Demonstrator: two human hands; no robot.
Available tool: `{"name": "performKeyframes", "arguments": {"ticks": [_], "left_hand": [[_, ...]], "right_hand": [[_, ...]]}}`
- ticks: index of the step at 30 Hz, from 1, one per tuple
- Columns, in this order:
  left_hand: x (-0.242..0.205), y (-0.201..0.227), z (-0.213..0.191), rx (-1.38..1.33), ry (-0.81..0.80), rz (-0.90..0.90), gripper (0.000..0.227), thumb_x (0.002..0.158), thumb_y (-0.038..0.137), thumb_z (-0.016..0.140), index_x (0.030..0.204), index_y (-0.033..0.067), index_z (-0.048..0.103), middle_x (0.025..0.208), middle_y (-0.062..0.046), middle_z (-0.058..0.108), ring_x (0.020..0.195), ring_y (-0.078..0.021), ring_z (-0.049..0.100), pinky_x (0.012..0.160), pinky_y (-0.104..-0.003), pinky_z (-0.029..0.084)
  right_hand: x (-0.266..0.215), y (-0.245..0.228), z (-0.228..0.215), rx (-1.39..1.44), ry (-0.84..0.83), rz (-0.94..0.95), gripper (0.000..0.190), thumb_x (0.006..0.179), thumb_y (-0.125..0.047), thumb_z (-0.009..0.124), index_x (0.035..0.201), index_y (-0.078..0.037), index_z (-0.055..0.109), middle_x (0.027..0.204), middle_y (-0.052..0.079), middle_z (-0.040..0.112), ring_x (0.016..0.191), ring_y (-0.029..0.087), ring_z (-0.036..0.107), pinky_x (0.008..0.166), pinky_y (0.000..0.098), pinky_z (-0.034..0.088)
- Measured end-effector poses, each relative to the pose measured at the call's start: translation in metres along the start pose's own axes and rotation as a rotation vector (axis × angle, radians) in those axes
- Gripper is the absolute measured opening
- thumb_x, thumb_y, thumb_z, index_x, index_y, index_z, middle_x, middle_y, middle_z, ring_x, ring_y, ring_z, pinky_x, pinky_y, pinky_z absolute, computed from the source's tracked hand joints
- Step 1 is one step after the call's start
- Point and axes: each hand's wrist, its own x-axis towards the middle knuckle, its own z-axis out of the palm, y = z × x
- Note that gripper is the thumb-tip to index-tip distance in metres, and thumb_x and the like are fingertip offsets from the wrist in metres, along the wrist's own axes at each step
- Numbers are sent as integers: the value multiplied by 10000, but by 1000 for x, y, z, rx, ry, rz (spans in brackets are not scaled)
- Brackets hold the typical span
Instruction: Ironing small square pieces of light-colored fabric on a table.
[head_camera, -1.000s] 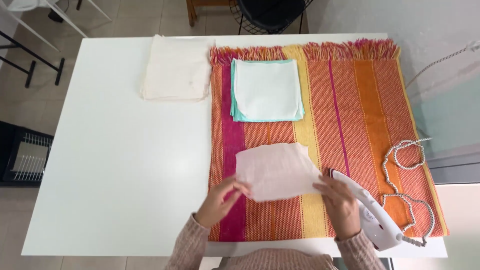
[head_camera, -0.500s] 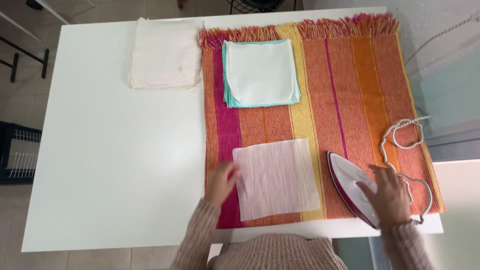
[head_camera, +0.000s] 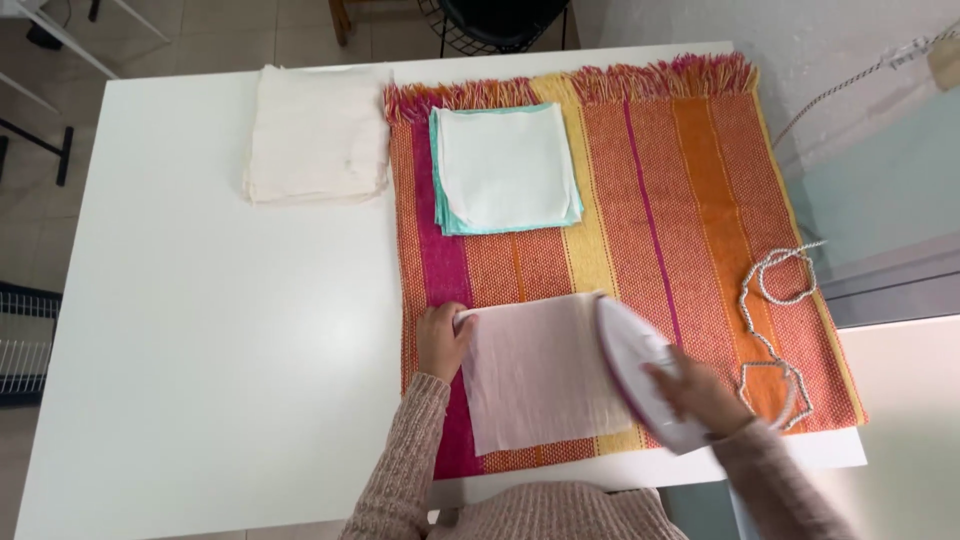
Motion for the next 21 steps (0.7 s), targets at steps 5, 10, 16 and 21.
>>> {"name": "performKeyframes", "arguments": {"ticks": [5,10,16,21], "left_hand": [[-7,7,-2,-12,99,5,191,929,445,674,994,266,679,894,8,731,908,-262,669,792,-423,491],[-11,17,-6,-45,175,-2,152,940,397,689,969,248,688,844,-10,727,862,-273,681,750,-434,503],[-8,23,-5,-15,258,11,153,938,391,696,975,242,697,836,-10,707,850,-260,674,746,-430,507],[-10,3,18,-52,276,-28,196,955,360,686,989,167,702,850,-87,716,845,-317,675,758,-453,507]], "right_hand": [[9,-47,94,-129,-54,-14,472,968,-520,564,1183,-104,501,563,106,694,353,209,669,285,299,547],[53,-34,70,-40,84,165,480,1013,-465,526,1233,-41,471,656,224,701,407,299,679,318,340,573],[37,-73,62,-84,113,165,545,990,-523,530,1237,-37,512,645,203,699,389,262,672,310,335,582],[56,-60,80,-100,127,178,638,989,-589,495,1289,-26,504,643,189,693,404,254,667,311,340,577]]}}
